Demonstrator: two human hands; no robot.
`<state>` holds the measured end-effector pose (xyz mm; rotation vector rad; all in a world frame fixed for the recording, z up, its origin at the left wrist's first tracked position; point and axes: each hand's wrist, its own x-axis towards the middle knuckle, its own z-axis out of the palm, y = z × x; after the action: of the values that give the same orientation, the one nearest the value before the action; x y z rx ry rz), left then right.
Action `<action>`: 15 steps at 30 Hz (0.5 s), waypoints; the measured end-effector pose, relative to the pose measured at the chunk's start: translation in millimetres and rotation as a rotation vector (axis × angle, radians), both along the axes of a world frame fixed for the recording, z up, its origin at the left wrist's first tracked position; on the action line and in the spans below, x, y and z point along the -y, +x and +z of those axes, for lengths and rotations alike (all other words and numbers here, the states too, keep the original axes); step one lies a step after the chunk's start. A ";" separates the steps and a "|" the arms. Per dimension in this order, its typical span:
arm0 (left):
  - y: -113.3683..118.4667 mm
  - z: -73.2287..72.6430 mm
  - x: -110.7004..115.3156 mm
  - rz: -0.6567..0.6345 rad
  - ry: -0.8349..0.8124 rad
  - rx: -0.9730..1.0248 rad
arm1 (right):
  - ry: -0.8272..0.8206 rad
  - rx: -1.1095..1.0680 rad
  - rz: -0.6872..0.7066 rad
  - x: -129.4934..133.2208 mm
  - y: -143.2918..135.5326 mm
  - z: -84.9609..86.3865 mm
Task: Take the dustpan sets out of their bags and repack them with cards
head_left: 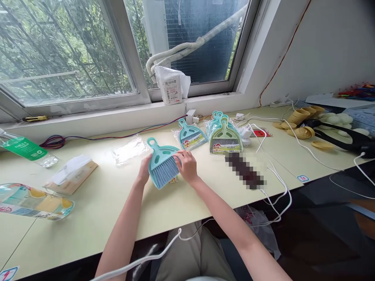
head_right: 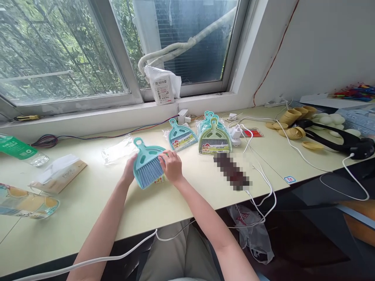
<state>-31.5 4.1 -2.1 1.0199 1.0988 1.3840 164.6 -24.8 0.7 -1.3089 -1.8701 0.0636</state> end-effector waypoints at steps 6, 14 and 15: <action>32.8 20.6 24.4 -0.270 0.117 -0.200 | 0.053 0.145 -0.050 -3.9 -1.9 -1.8; 11.3 21.9 14.4 -0.244 0.039 -0.242 | -0.291 -0.605 0.080 -13.2 2.6 9.5; 0.1 19.6 9.7 -0.175 0.030 -0.231 | -0.357 -0.718 0.103 -15.1 8.2 11.0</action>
<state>-31.4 -5.5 17.5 1.2916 1.1287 1.1665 172.8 -9.6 11.8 -1.1958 -1.3281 0.8411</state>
